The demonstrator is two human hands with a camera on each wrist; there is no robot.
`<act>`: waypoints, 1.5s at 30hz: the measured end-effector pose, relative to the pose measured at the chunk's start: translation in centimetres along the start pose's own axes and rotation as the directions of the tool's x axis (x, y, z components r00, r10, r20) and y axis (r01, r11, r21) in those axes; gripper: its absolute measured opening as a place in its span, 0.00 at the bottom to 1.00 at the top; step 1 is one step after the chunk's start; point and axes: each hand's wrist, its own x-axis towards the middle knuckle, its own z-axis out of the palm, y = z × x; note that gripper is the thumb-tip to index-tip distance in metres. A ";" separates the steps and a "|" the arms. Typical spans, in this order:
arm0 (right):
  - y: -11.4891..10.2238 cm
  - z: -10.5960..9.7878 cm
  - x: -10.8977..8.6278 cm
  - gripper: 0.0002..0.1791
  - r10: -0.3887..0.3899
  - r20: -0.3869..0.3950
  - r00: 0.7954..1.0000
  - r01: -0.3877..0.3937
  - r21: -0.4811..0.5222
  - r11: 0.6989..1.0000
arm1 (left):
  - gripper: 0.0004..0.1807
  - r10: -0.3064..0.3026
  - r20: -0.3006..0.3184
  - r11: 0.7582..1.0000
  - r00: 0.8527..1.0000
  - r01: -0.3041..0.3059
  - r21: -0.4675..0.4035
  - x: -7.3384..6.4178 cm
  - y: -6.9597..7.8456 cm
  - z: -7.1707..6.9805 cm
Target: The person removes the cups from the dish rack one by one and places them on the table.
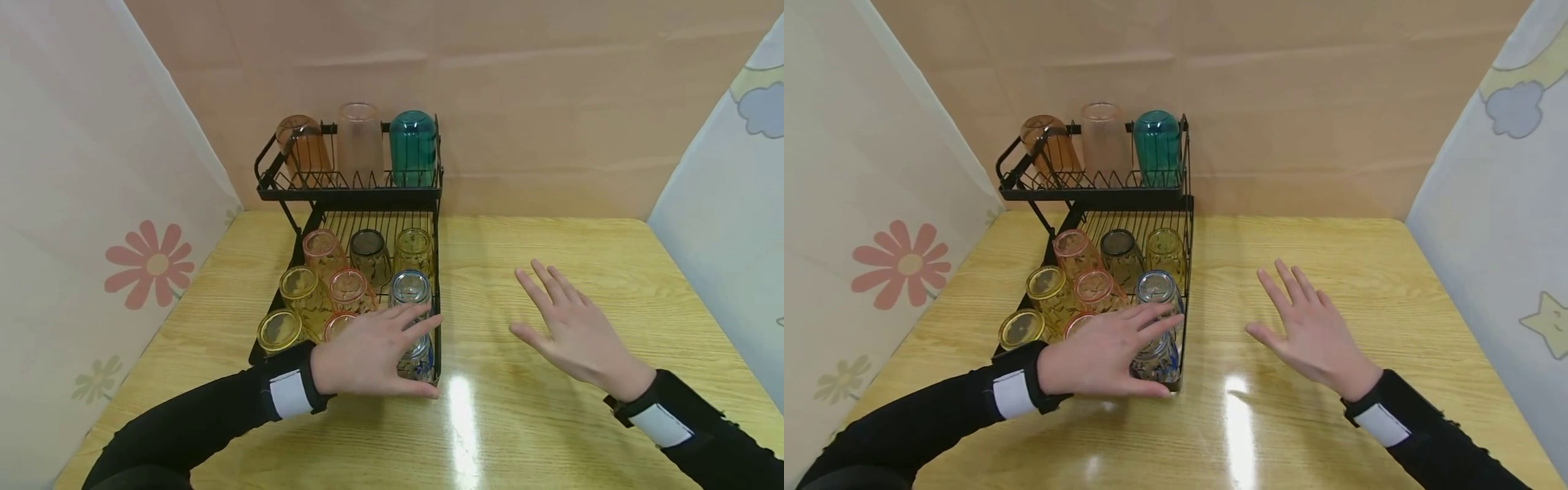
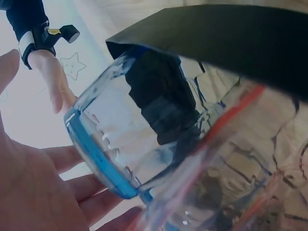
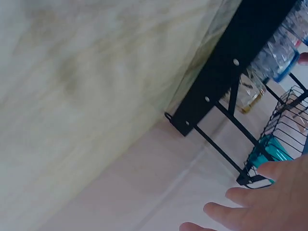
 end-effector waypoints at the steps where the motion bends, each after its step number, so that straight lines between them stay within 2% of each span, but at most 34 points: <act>1: -0.1 0.3 0.0 0.43 -0.005 -0.005 1.000 0.005 0.007 1.000 | 0.51 0.005 0.002 1.000 1.000 -0.005 0.006 0.0 0.0 0.1; 8: -0.9 2.1 -0.5 0.39 0.009 -0.013 1.000 -0.008 0.131 0.991 | 0.46 0.004 -0.011 1.000 1.000 -0.004 -0.002 0.4 0.1 0.7; 13: -1.9 3.2 -0.9 0.33 0.062 -0.009 0.998 -0.056 0.310 0.949 | 0.40 0.002 -0.036 1.000 0.999 -0.003 -0.009 0.8 0.1 1.1; 17: -2.7 3.8 -1.0 0.28 0.101 -0.003 0.995 -0.088 0.473 0.877 | 0.34 -0.003 -0.058 1.000 0.998 0.003 -0.006 1.0 0.3 1.5; 21: -3.6 4.3 -0.7 0.25 0.125 0.011 0.992 -0.103 0.634 0.767 | 0.30 -0.016 -0.071 0.999 0.997 0.018 0.027 1.1 0.5 1.8; 24: -4.3 4.5 -0.5 0.26 0.133 0.029 0.991 -0.114 0.707 0.698 | 0.27 -0.008 -0.092 0.997 0.996 0.015 0.073 1.1 0.5 2.0; 26: -4.7 4.7 -0.3 0.27 0.137 0.037 0.990 -0.120 0.732 0.671 | 0.26 0.004 -0.109 0.996 0.994 0.006 0.094 1.1 0.5 2.1; 31: -5.4 4.7 0.1 0.28 0.160 0.027 0.987 -0.125 0.756 0.643 | 0.24 0.024 -0.139 0.996 0.990 -0.012 0.088 1.0 0.4 2.3; 34: -5.6 4.4 0.5 0.29 0.178 -0.005 0.984 -0.110 0.767 0.632 | 0.24 0.010 -0.159 0.999 0.987 -0.001 0.054 0.8 0.3 2.3; 38: -5.7 3.8 1.3 0.32 0.207 -0.044 0.977 -0.091 0.796 0.599 | 0.23 -0.032 -0.193 0.999 0.981 0.031 -0.009 0.6 0.1 1.7; 42: -5.7 3.0 2.2 0.32 0.254 -0.062 0.965 -0.084 0.847 0.525 | 0.23 -0.084 -0.234 0.991 0.969 0.056 -0.124 0.5 -0.3 0.9; 45: -5.8 2.4 2.9 0.33 0.303 -0.077 0.950 -0.072 0.890 0.450 | 0.23 -0.114 -0.267 0.980 0.957 0.064 -0.188 0.5 -0.5 0.3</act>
